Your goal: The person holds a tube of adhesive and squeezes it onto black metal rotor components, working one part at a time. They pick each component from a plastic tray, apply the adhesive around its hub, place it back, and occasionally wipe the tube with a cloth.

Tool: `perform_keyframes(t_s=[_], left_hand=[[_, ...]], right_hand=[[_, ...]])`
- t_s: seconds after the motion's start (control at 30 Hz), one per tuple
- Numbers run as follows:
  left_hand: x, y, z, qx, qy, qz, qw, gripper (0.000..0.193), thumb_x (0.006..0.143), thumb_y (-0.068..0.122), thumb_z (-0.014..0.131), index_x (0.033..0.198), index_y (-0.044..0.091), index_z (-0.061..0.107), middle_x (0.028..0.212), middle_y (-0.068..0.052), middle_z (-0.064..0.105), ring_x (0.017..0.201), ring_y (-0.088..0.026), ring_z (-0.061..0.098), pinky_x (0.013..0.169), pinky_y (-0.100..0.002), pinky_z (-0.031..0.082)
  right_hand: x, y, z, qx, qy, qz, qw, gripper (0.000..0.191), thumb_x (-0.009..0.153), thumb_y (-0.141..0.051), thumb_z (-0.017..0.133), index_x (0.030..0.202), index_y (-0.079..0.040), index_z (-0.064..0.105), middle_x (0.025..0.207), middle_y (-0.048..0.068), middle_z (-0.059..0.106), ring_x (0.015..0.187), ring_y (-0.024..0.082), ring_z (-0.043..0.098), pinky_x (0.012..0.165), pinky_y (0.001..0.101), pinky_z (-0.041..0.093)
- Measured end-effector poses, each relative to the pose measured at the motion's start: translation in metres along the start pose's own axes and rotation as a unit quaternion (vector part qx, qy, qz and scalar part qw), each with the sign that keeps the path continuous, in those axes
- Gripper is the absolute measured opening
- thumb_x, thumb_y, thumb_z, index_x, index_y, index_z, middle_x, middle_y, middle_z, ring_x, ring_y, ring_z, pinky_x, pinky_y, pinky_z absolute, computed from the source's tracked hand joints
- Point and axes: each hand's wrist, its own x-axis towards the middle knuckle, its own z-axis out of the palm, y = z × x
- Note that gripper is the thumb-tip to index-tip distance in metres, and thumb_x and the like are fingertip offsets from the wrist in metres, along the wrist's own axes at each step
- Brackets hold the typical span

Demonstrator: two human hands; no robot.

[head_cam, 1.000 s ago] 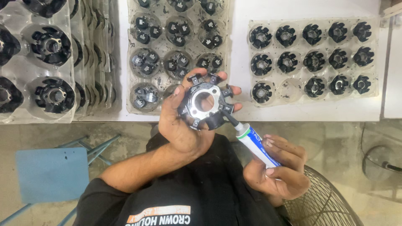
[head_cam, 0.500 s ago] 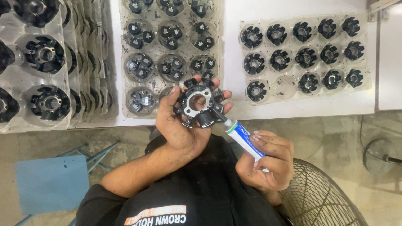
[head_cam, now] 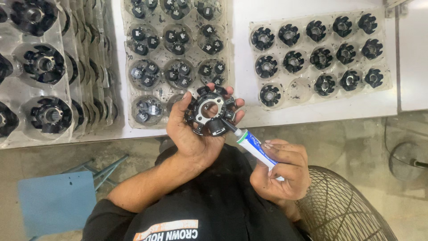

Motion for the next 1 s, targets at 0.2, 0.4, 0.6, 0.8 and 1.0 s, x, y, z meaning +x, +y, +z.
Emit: perform_keyframes(t_s=[0.2,0.4,0.6,0.8,1.0], left_hand=[[0.015,-0.013,-0.013,0.002,0.003,-0.049,0.999,0.049,0.097,0.048,0.054,0.12,0.006,0.061,0.125,-0.021,0.066,0.115,-0.044,0.064,0.099,-0.053,0.053],[0.111,-0.053,-0.065,0.114,-0.02,-0.017,0.993,0.046,0.096,0.046,0.049,0.115,0.006,0.061,0.106,-0.019,0.068,0.1,-0.045,0.071,0.086,-0.058,0.058],[0.225,-0.137,-0.129,0.321,0.057,-0.137,0.935,0.037,0.096,0.039,0.056,0.109,0.004,0.06,0.09,-0.015,0.065,0.075,-0.032,0.069,0.066,-0.051,0.058],[0.268,-0.244,-0.141,0.619,0.065,-0.014,0.782,0.037,0.091,0.033,0.07,0.113,0.004,0.059,0.087,-0.011,0.067,0.085,-0.03,0.067,0.077,-0.041,0.054],[0.295,-0.272,-0.128,0.762,-0.105,0.088,0.634,0.02,0.089,0.017,0.062,0.106,0.007,0.07,0.101,-0.015,0.077,0.094,-0.032,0.074,0.084,-0.04,0.056]], right_hand=[[-0.008,-0.007,-0.006,-0.075,0.02,0.056,0.995,0.035,0.083,0.014,0.071,0.082,-0.007,0.042,0.093,0.013,0.066,0.088,0.028,0.068,0.08,0.0429,0.066],[-0.036,-0.009,-0.028,-0.085,0.151,0.157,0.972,0.039,0.089,0.004,0.079,0.093,-0.006,0.042,0.1,0.017,0.066,0.089,0.027,0.067,0.078,0.0371,0.061],[-0.077,-0.006,-0.046,-0.082,0.21,0.231,0.946,0.041,0.091,0.002,0.08,0.101,-0.007,0.041,0.101,0.018,0.066,0.091,0.024,0.068,0.082,0.0326,0.057],[-0.101,-0.013,-0.046,-0.057,0.216,0.285,0.932,0.04,0.088,0.007,0.077,0.103,-0.007,0.043,0.097,0.017,0.068,0.091,0.022,0.067,0.084,0.0305,0.054],[-0.109,-0.014,-0.054,-0.034,0.221,0.314,0.923,0.039,0.088,0.011,0.075,0.104,-0.008,0.044,0.099,0.017,0.068,0.093,0.021,0.067,0.084,0.0285,0.056]])
